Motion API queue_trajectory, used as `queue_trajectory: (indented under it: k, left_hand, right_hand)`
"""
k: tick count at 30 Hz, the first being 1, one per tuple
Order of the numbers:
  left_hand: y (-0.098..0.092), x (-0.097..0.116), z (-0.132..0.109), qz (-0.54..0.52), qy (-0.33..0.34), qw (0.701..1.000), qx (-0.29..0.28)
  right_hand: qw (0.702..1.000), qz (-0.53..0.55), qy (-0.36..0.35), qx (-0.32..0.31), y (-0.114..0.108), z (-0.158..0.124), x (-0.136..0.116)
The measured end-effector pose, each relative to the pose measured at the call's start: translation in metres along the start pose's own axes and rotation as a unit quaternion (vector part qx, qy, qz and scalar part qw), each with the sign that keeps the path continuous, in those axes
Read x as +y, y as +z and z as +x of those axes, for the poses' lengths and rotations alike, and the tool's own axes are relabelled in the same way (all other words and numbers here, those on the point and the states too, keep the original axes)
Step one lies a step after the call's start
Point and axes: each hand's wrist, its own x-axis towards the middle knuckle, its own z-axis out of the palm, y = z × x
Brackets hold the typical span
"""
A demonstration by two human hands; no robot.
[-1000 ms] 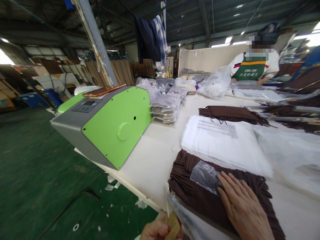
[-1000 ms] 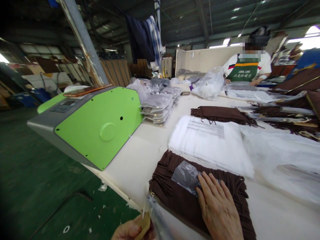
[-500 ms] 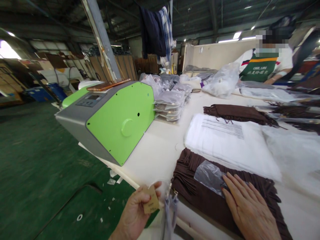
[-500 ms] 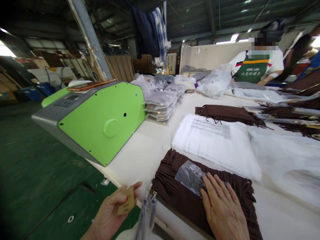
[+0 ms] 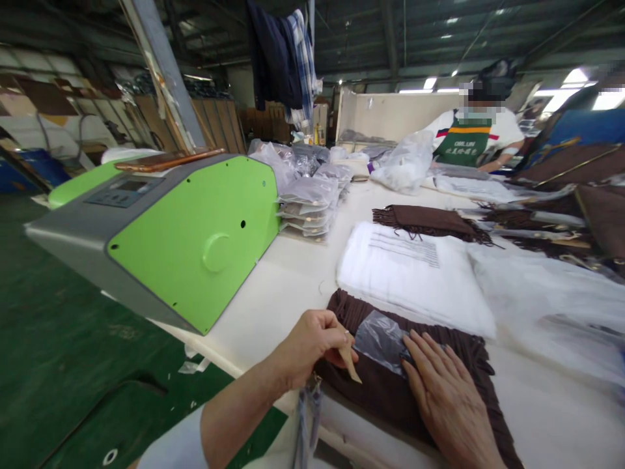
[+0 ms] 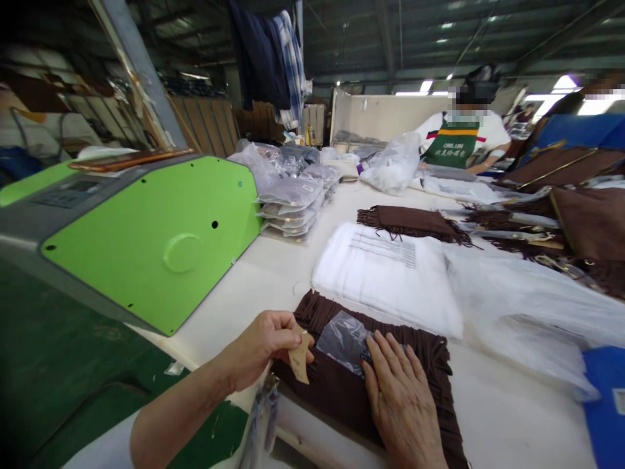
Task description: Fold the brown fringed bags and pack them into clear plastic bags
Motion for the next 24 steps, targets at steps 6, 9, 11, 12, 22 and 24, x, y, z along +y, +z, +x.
queue_trajectory:
  k: [6,9,11,12,22,24]
  left_hand:
    - [0.023,-0.014,0.024,0.098,-0.069,0.993,-0.004]
    - [0.021,-0.018,0.027,0.132,-0.082,0.988,-0.024]
    - [0.021,-0.020,0.027,0.158,-0.077,0.984,-0.035]
    - [0.022,-0.020,0.027,0.174,-0.074,0.981,-0.039]
    - [0.027,-0.017,0.040,0.474,0.066,0.878,0.030]
    - [0.027,-0.015,0.041,0.521,0.101,0.846,0.048]
  right_hand:
    - [1.000,-0.002,0.014,-0.004,-0.002,0.002,-0.003]
    - [1.000,0.005,0.020,0.001,-0.002,0.002,-0.003]
    - [1.000,0.009,0.025,0.003,-0.003,0.002,-0.004]
    - [1.000,0.011,0.028,0.003,-0.003,0.002,-0.004]
    - [0.999,0.021,0.031,0.005,-0.005,0.003,-0.005]
    - [0.999,0.020,0.034,0.004,-0.005,0.003,-0.005]
